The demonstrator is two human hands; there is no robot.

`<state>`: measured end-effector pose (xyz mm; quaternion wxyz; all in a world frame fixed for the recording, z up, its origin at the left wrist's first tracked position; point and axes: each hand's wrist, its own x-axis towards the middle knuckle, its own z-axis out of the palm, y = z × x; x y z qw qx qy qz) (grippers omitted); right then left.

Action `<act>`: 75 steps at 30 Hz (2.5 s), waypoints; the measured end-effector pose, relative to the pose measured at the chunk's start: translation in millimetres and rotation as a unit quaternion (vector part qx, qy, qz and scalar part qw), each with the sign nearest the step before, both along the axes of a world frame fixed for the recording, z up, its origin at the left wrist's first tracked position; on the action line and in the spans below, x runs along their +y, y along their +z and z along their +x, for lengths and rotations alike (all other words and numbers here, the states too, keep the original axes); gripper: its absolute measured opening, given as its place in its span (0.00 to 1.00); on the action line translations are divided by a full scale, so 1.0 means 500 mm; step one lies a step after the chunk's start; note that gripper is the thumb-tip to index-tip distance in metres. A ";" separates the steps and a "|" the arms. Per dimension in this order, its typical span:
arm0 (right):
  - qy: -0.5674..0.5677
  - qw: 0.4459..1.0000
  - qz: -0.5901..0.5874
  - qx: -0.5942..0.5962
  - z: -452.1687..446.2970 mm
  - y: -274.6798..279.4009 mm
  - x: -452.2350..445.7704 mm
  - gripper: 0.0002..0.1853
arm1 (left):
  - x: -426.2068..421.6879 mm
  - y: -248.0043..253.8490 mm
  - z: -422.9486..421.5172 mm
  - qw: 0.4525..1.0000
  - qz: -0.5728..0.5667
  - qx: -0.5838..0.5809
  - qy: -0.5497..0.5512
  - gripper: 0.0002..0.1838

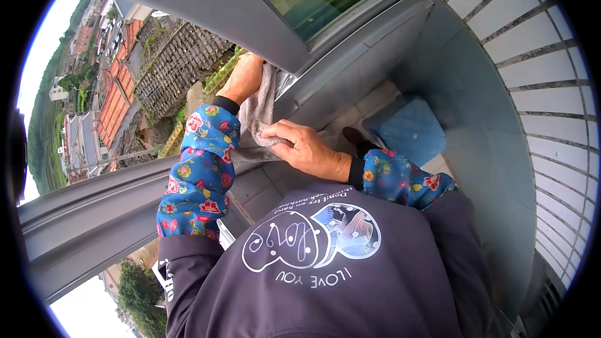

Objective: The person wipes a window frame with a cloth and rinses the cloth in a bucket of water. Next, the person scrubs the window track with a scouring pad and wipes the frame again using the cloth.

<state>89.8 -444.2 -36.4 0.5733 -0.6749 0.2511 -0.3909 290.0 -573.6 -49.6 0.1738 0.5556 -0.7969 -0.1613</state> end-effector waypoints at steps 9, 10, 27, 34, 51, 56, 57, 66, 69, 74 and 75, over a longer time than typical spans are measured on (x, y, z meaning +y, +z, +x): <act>0.012 1.000 -0.010 -0.014 -0.002 0.004 -0.006 0.12 | -0.023 -0.009 0.070 0.988 0.109 -0.085 -0.068 0.10; 0.029 1.000 -0.005 -0.010 -0.002 0.009 -0.007 0.12 | -0.006 0.022 0.067 0.980 0.177 -0.090 -0.031 0.10; 0.045 0.998 -0.001 0.043 -0.028 0.007 -0.031 0.10 | 0.004 -0.041 0.029 0.971 0.104 0.173 0.125 0.07; 0.053 0.998 -0.021 0.012 -0.021 0.004 -0.017 0.11 | 0.036 0.007 0.057 0.971 0.180 0.032 0.155 0.12; 0.015 0.999 -0.033 0.001 -0.016 -0.007 -0.025 0.10 | 0.014 -0.012 0.008 0.974 0.104 0.099 0.176 0.05; 0.020 0.999 -0.013 0.024 -0.028 -0.007 -0.020 0.10 | 0.033 0.011 0.038 0.982 0.120 0.005 0.143 0.05; 0.020 0.999 -0.014 0.025 -0.031 -0.009 -0.019 0.10 | 0.037 0.029 0.056 0.971 0.197 -0.002 0.139 0.06; 0.000 0.999 0.014 0.040 -0.046 0.003 -0.021 0.10 | -0.009 -0.006 0.012 0.981 0.080 0.131 0.120 0.07; -0.001 0.999 0.006 0.049 -0.041 0.000 -0.018 0.10 | -0.022 -0.038 0.023 0.978 0.101 0.152 0.097 0.08; 0.009 1.000 -0.009 0.017 -0.042 -0.001 -0.022 0.11 | 0.028 0.036 0.072 0.949 0.289 0.057 0.116 0.10; 0.006 1.000 -0.012 0.017 -0.042 0.000 -0.023 0.10 | 0.044 0.041 0.082 0.958 0.260 0.047 0.116 0.10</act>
